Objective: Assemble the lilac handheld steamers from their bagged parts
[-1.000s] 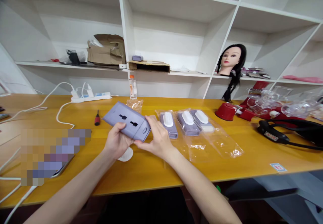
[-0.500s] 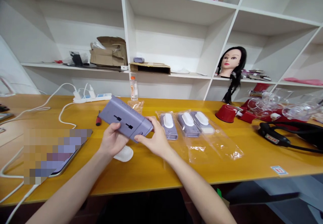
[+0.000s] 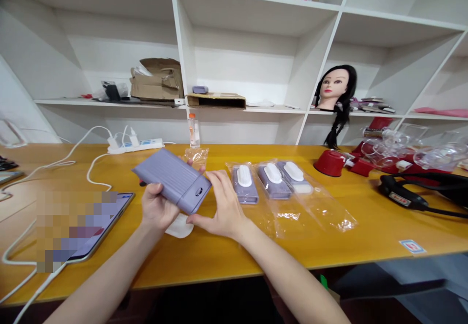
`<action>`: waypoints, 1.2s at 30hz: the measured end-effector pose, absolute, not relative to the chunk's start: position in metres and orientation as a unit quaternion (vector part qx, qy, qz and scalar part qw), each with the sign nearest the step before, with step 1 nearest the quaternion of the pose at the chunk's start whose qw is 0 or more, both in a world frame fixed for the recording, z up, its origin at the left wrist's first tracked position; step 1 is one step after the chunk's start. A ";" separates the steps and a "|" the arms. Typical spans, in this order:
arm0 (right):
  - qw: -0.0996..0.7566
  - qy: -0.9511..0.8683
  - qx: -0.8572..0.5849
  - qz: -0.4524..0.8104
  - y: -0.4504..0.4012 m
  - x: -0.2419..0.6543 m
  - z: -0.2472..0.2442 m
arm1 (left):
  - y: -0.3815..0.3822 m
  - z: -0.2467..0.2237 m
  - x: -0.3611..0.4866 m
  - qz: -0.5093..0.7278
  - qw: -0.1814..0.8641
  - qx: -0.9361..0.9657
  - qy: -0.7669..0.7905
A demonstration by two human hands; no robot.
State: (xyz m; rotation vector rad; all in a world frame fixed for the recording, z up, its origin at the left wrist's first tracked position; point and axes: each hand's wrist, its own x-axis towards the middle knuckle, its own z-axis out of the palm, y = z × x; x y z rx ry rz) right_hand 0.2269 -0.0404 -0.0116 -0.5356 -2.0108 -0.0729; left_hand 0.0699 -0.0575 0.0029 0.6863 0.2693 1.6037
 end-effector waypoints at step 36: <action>0.577 -0.787 -0.067 -0.207 -0.046 0.228 -0.008 | -0.064 0.004 0.071 0.695 0.633 0.338 0.041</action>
